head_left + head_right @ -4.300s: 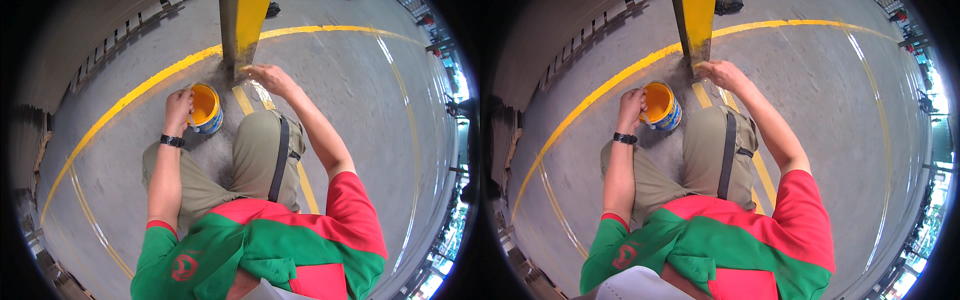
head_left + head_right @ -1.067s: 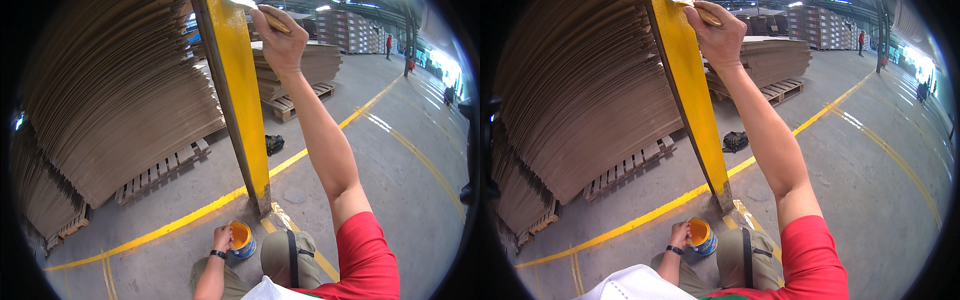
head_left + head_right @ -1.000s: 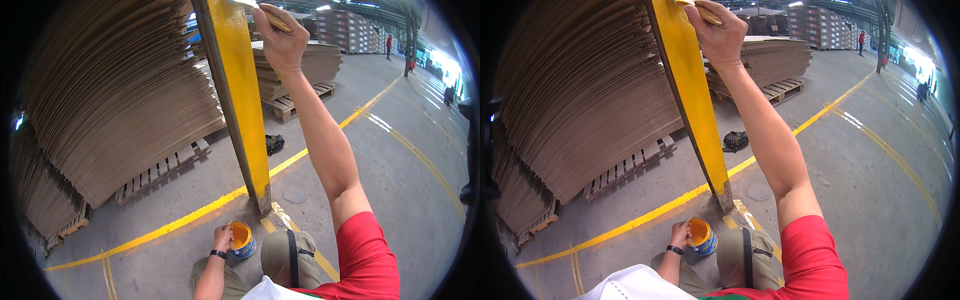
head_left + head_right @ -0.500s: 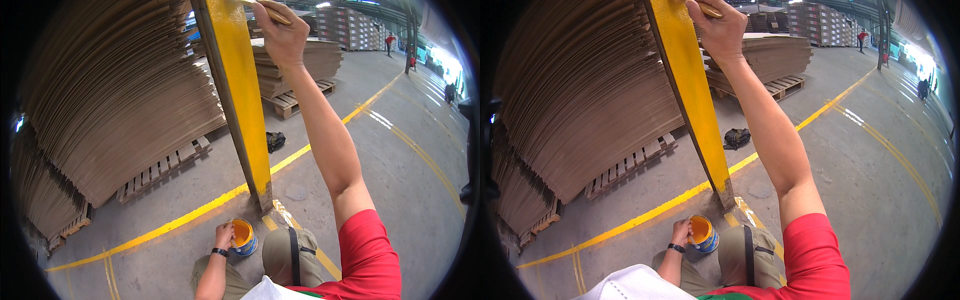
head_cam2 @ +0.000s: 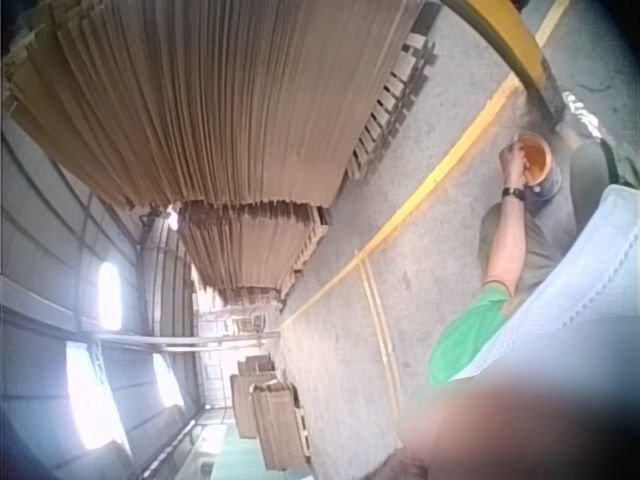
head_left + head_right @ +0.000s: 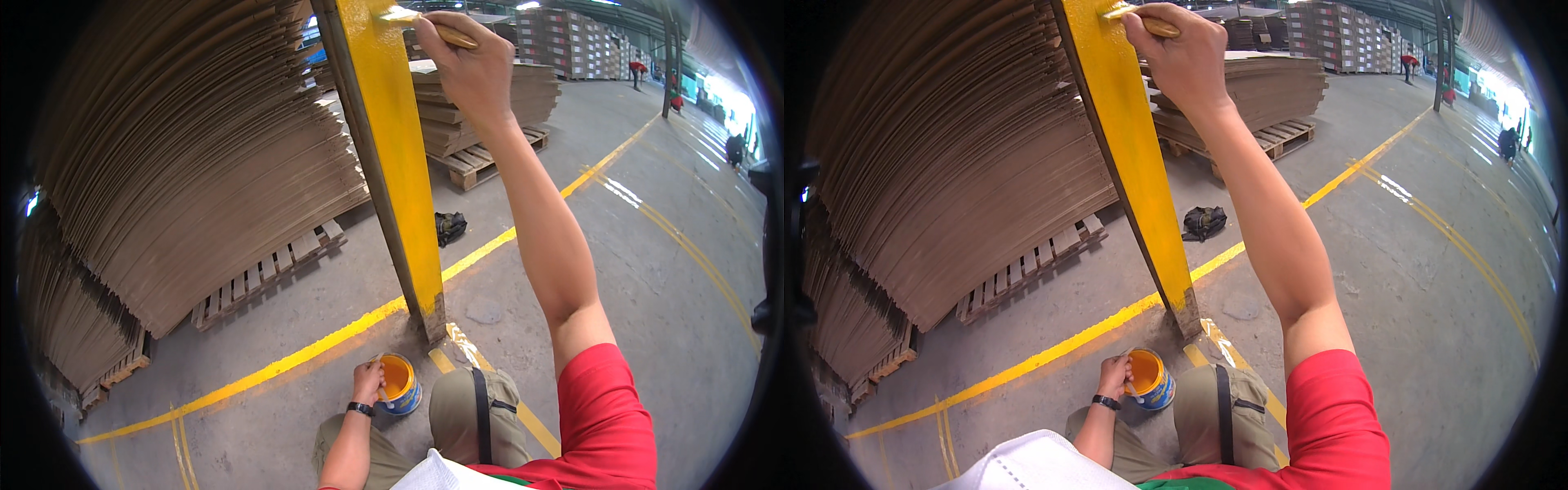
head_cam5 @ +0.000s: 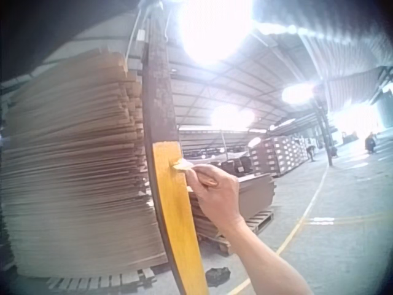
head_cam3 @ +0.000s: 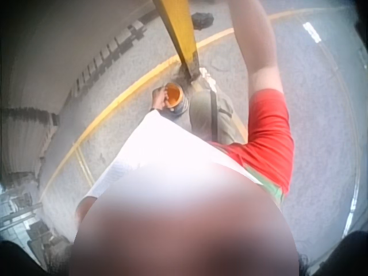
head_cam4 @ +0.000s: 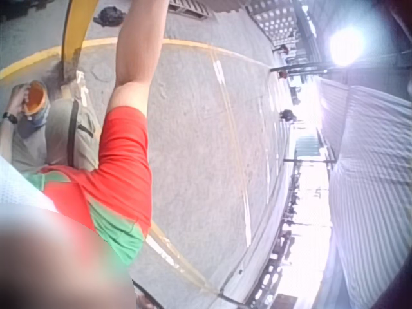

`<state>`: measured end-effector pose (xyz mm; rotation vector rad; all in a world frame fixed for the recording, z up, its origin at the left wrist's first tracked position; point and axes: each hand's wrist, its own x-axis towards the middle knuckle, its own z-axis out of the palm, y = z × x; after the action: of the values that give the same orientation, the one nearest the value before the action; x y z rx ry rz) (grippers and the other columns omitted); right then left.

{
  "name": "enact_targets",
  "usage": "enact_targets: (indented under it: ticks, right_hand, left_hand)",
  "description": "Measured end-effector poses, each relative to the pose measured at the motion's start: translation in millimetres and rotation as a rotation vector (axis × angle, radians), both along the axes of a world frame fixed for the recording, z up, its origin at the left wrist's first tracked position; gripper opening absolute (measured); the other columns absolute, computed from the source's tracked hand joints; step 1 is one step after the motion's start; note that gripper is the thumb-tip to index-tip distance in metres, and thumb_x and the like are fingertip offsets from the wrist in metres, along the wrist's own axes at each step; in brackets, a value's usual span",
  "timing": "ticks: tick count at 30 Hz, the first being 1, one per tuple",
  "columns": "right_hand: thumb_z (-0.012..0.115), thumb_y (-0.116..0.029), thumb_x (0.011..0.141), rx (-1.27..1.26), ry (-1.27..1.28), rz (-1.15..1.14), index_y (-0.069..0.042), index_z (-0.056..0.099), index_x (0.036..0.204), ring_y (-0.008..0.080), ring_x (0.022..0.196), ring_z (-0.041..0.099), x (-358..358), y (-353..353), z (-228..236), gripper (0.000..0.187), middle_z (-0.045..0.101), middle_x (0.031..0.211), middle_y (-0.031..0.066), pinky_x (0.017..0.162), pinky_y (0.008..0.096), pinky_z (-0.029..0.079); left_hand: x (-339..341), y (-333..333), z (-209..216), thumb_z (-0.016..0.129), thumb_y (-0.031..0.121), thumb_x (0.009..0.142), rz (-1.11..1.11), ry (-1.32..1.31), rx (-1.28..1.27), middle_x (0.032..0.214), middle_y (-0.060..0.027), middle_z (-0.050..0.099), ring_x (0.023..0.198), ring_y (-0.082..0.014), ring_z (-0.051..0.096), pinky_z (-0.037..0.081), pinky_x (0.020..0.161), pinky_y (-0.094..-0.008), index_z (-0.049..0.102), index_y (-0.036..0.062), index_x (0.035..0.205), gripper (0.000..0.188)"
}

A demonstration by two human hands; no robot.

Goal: The person wipes a metal pillar with a black cloth, then uses a paintbrush to apply yellow paint from a bucket to the pillar. The person repeatedly dips the brush and paints the pillar's surface.

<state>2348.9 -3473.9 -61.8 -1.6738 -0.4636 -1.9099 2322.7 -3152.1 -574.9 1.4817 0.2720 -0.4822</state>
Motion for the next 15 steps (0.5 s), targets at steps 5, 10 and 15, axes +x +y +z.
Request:
enact_targets:
  ticks: [5,10,15]
  right_hand:
    - [0.077,-0.013,0.091,0.048,-0.168,0.109,0.0,0.075,0.099,0.0073,0.073,0.065,-15.1,1.9,5.2,0.016,0.073,0.08,0.0069,0.066,0.0239,0.052]
    - [0.076,-0.009,0.09,0.035,-0.22,0.16,0.002,0.074,0.099,0.0091,0.072,0.065,-4.4,5.7,22.5,0.015,0.073,0.08,0.0104,0.066,0.0262,0.052]
    - [0.077,-0.009,0.09,0.008,-0.149,0.096,0.002,0.074,0.1,0.0106,0.074,0.068,4.9,-0.6,13.7,0.016,0.074,0.083,0.012,0.066,0.0269,0.053]
  left_hand:
    - [0.8,-1.3,0.1,0.054,0.016,0.103,0.003,0.013,0.014,0.063,0.0013,0.049,0.048,-0.0087,0.045,0.041,0.044,-0.0258,0.06,-0.0004,0.094,0.019]
    - [0.6,-1.8,0.2,0.054,0.016,0.103,0.004,0.009,0.013,0.063,0.0005,0.05,0.048,-0.009,0.045,0.041,0.044,-0.0262,0.06,-0.001,0.094,0.02]
    - [0.8,-1.1,0.7,0.055,0.016,0.102,0.001,0.002,0.01,0.064,0.0004,0.05,0.048,-0.0092,0.046,0.041,0.044,-0.0265,0.06,-0.0013,0.093,0.02]
